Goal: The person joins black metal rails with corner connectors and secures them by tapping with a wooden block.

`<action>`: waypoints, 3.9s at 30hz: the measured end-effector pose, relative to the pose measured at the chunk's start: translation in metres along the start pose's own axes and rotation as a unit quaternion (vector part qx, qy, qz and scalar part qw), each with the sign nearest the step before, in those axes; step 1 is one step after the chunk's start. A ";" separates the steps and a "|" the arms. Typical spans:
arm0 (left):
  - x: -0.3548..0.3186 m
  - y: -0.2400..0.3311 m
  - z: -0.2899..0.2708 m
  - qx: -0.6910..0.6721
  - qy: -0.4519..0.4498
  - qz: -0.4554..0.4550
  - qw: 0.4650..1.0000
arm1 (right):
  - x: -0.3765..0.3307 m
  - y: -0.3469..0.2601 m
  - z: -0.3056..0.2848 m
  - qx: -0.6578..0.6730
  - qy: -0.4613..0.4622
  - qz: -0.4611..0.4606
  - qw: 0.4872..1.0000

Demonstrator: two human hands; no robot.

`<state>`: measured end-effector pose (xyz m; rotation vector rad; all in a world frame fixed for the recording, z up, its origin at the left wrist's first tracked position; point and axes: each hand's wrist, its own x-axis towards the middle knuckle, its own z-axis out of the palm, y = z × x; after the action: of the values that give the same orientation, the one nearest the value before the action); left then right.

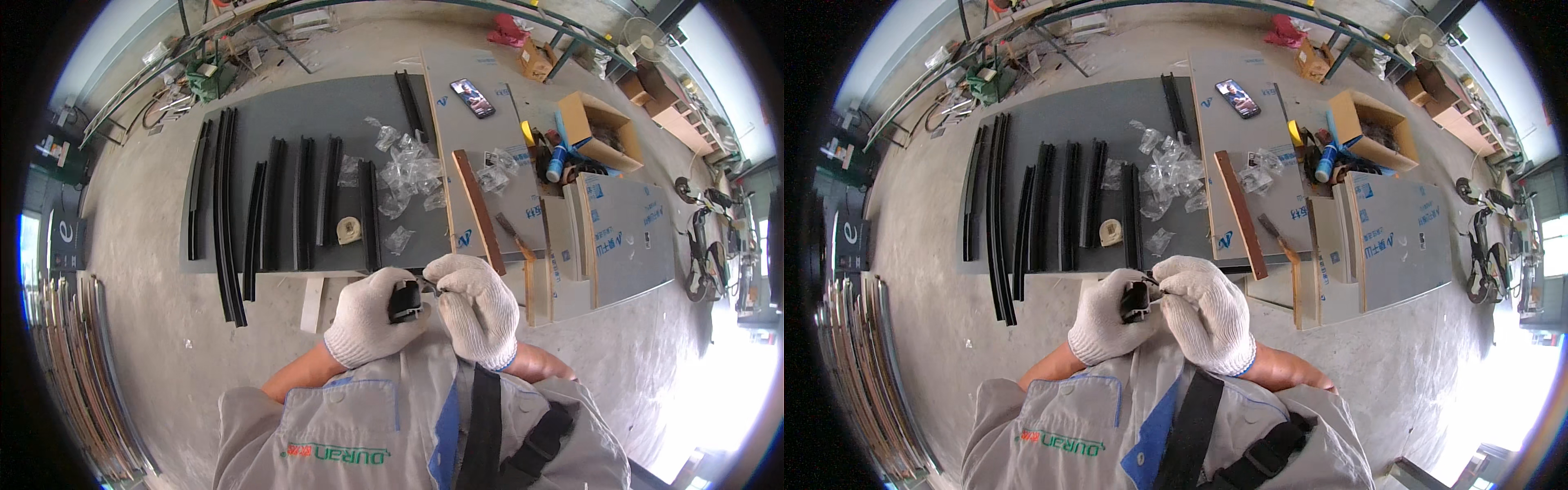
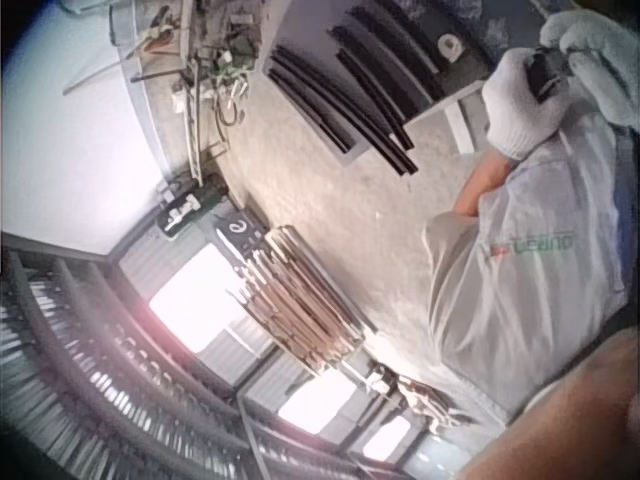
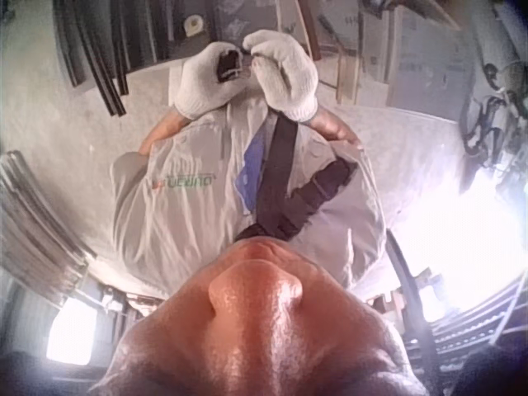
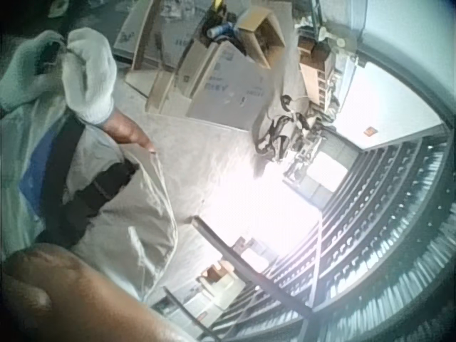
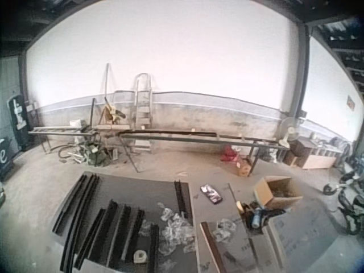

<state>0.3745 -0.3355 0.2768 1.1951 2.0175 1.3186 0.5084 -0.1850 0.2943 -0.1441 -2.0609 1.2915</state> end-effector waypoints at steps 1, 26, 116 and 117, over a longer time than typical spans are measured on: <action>-0.001 -0.001 -0.001 0.008 0.006 -0.001 1.000 | 0.001 0.000 0.001 0.000 -0.006 -0.007 1.000; -0.001 0.000 0.000 0.058 -0.005 -0.034 0.998 | 0.007 0.006 0.004 -0.056 -0.074 -0.067 0.993; 0.068 -0.018 -0.029 0.310 0.157 -0.014 0.937 | -0.008 0.020 -0.040 -0.094 -0.159 0.133 0.974; 0.067 -0.021 -0.028 0.290 0.161 -0.051 0.942 | -0.006 0.018 -0.040 -0.100 -0.172 0.138 0.970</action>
<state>0.3098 -0.2965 0.2768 1.1324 2.7952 0.9347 0.5323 -0.1489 0.2868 -0.3269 -2.5419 1.3421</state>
